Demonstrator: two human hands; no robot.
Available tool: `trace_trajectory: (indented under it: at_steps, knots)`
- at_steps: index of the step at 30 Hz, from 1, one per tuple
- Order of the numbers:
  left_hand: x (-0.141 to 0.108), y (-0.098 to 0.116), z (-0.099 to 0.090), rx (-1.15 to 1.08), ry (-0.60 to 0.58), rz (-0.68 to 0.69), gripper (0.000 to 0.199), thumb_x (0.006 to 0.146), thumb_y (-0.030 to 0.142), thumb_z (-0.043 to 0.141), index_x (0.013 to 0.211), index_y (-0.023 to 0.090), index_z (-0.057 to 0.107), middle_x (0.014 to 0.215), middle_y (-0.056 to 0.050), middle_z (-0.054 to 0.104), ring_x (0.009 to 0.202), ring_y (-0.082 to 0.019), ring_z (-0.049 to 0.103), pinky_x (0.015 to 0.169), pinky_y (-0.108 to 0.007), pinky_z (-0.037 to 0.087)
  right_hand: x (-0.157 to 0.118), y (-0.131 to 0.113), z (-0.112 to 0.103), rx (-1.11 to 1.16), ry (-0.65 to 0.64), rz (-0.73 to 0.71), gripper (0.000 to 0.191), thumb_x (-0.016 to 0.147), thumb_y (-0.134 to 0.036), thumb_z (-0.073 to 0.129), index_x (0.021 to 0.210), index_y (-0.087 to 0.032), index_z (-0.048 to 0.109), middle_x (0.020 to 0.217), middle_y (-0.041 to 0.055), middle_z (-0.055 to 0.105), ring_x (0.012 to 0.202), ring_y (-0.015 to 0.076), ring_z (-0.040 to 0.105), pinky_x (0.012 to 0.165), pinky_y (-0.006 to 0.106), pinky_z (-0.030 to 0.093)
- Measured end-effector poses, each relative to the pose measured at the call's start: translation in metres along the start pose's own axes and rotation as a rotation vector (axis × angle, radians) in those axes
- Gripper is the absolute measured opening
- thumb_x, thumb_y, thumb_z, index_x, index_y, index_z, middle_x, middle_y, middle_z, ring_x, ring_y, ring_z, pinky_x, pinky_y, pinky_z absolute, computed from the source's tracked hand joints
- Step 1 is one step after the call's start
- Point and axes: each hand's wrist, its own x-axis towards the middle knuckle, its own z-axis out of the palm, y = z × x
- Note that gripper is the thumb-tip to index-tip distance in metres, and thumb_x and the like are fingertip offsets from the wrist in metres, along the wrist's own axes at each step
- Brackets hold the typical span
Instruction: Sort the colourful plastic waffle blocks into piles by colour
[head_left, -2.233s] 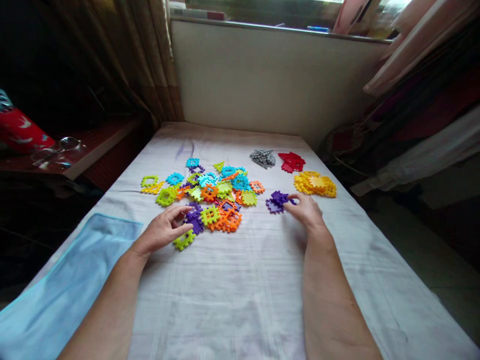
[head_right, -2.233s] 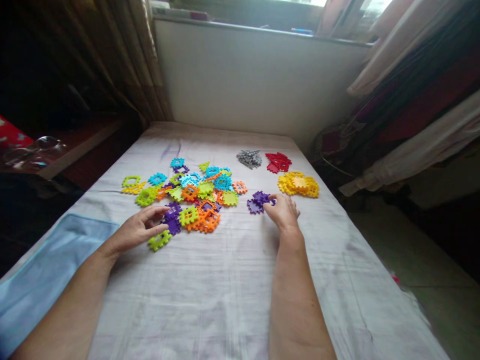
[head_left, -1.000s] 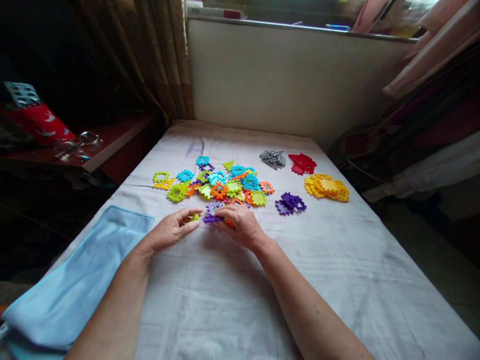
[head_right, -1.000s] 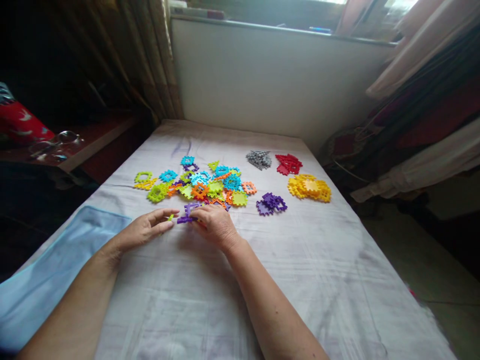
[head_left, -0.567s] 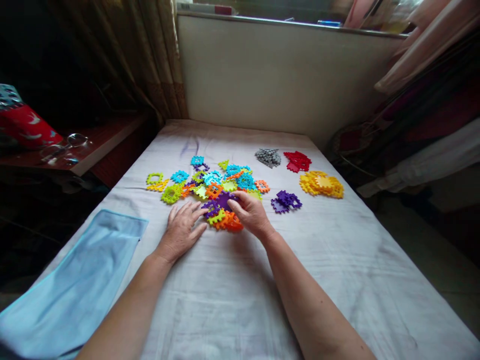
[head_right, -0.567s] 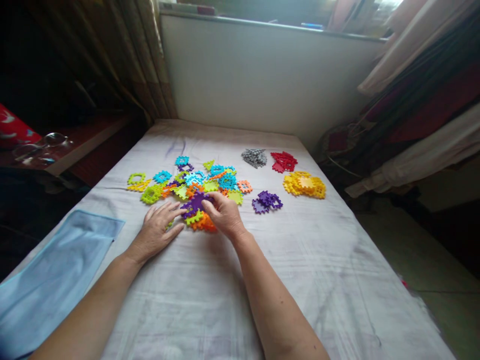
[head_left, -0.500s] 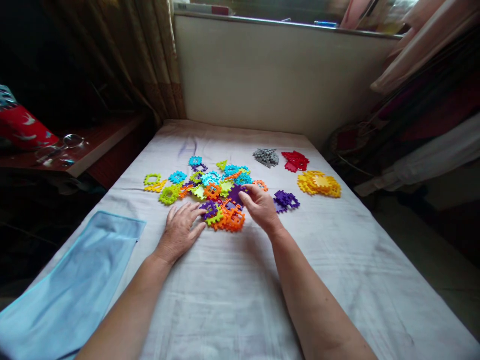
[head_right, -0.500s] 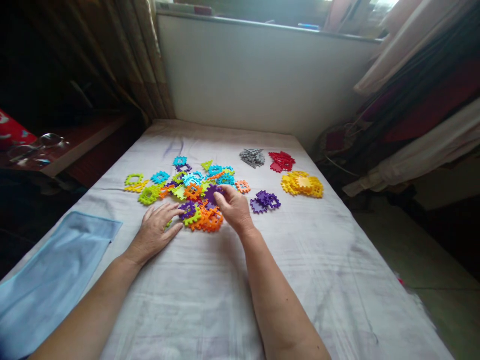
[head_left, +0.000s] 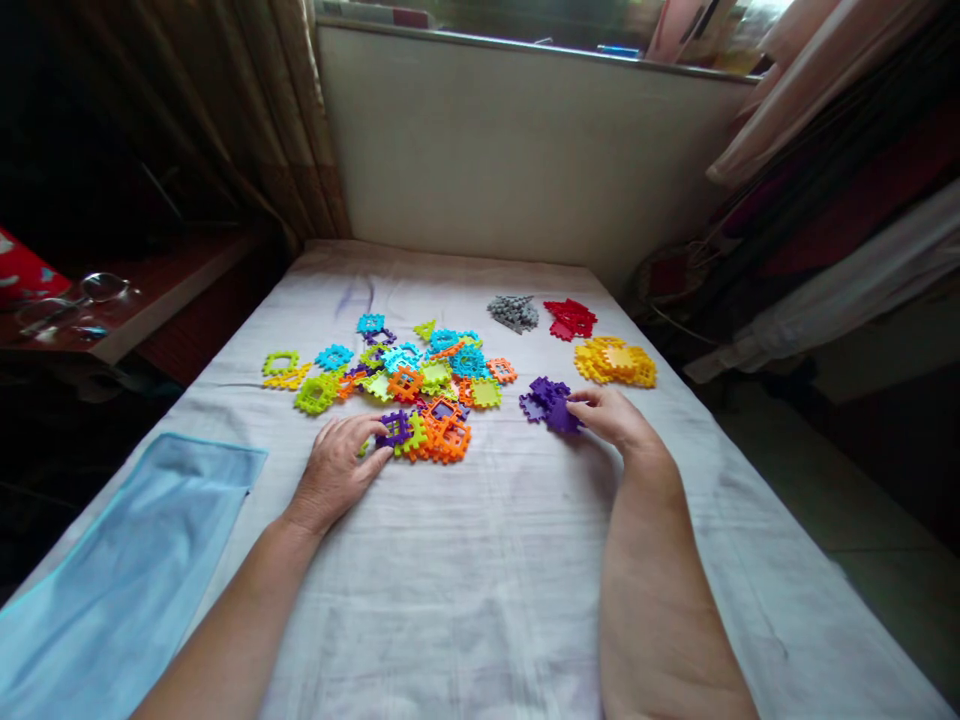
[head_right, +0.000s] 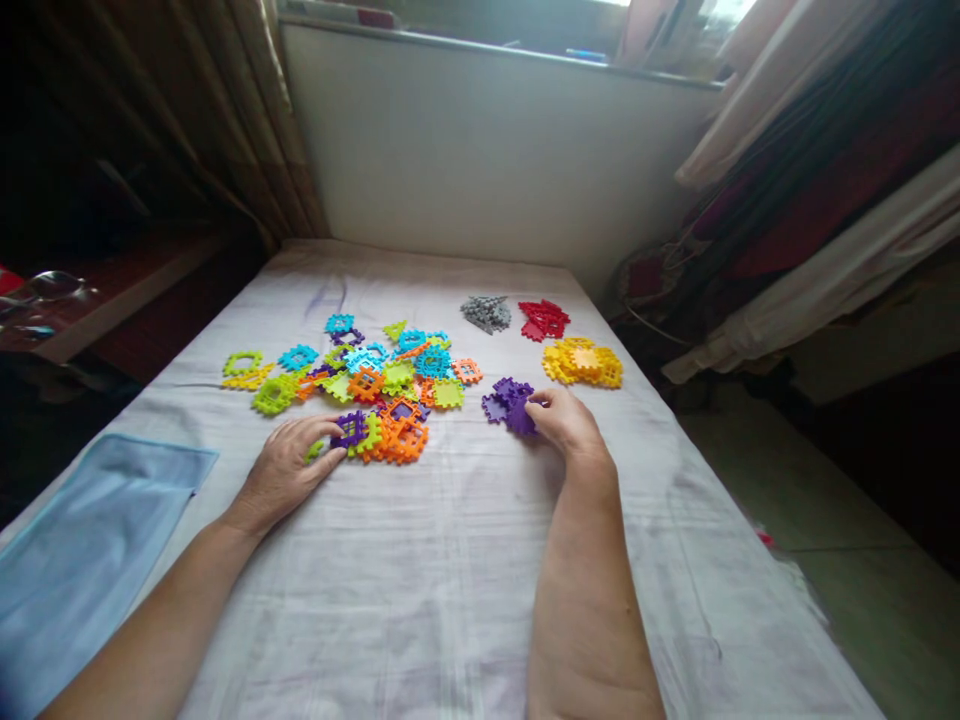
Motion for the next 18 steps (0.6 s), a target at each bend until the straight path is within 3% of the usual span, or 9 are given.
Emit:
trace_trajectory:
  at_steps: [3,6,9,13,18]
  knots:
    - [0.001,-0.003,-0.001,-0.017,0.015,-0.012,0.024,0.088,0.040,0.056,0.105,0.024,0.060,0.116,-0.008,0.070,0.110,-0.025,0.062,0.103,-0.044,0.044,-0.004,-0.010,-0.006,-0.272,0.029,0.112,0.030,0.073,-0.034,0.068,0.098,-0.020,0.077,0.089,0.0092,0.076,0.082,0.0251,0.070,0.069,0.032,0.051]
    - [0.000,-0.003,-0.002,-0.039,0.050,-0.008,0.028,0.087,0.040,0.058,0.110,0.023,0.058,0.118,-0.008,0.069,0.111,-0.025,0.061,0.104,-0.044,0.044,-0.013,-0.033,-0.009,-0.376,0.068,0.097,0.038,0.081,-0.040,0.061,0.111,-0.022,0.075,0.104,0.0113,0.075,0.096,0.0279,0.069,0.074,0.033,0.049]
    - [0.000,0.003,-0.002,-0.072,0.079,0.028,0.031,0.088,0.038,0.057,0.116,0.024,0.055,0.122,-0.007,0.067,0.115,-0.024,0.060,0.106,-0.045,0.043,-0.025,-0.061,0.000,-0.318,-0.006,-0.035,0.031,0.085,-0.038,0.057,0.102,-0.024,0.078,0.090,0.0076,0.076,0.087,0.0236,0.069,0.068,0.029,0.046]
    - [-0.002,0.015,0.000,-0.085,0.103,0.111,0.035,0.090,0.036,0.058,0.123,0.025,0.052,0.123,-0.007,0.067,0.118,-0.023,0.060,0.108,-0.044,0.043,-0.043,-0.097,0.031,-0.116,-0.191,-0.300,0.025,0.088,-0.036,0.056,0.088,-0.025,0.078,0.075,0.0010,0.073,0.069,0.0156,0.064,0.059,0.024,0.040]
    - [-0.003,0.025,0.003,-0.069,0.135,0.229,0.038,0.092,0.033,0.058,0.127,0.026,0.049,0.125,-0.007,0.067,0.119,-0.022,0.060,0.110,-0.043,0.043,-0.068,-0.126,0.078,0.074,-0.385,-0.442,0.024,0.085,-0.038,0.065,0.101,-0.023,0.075,0.073,-0.0009,0.072,0.063,0.0136,0.062,0.056,0.023,0.043]
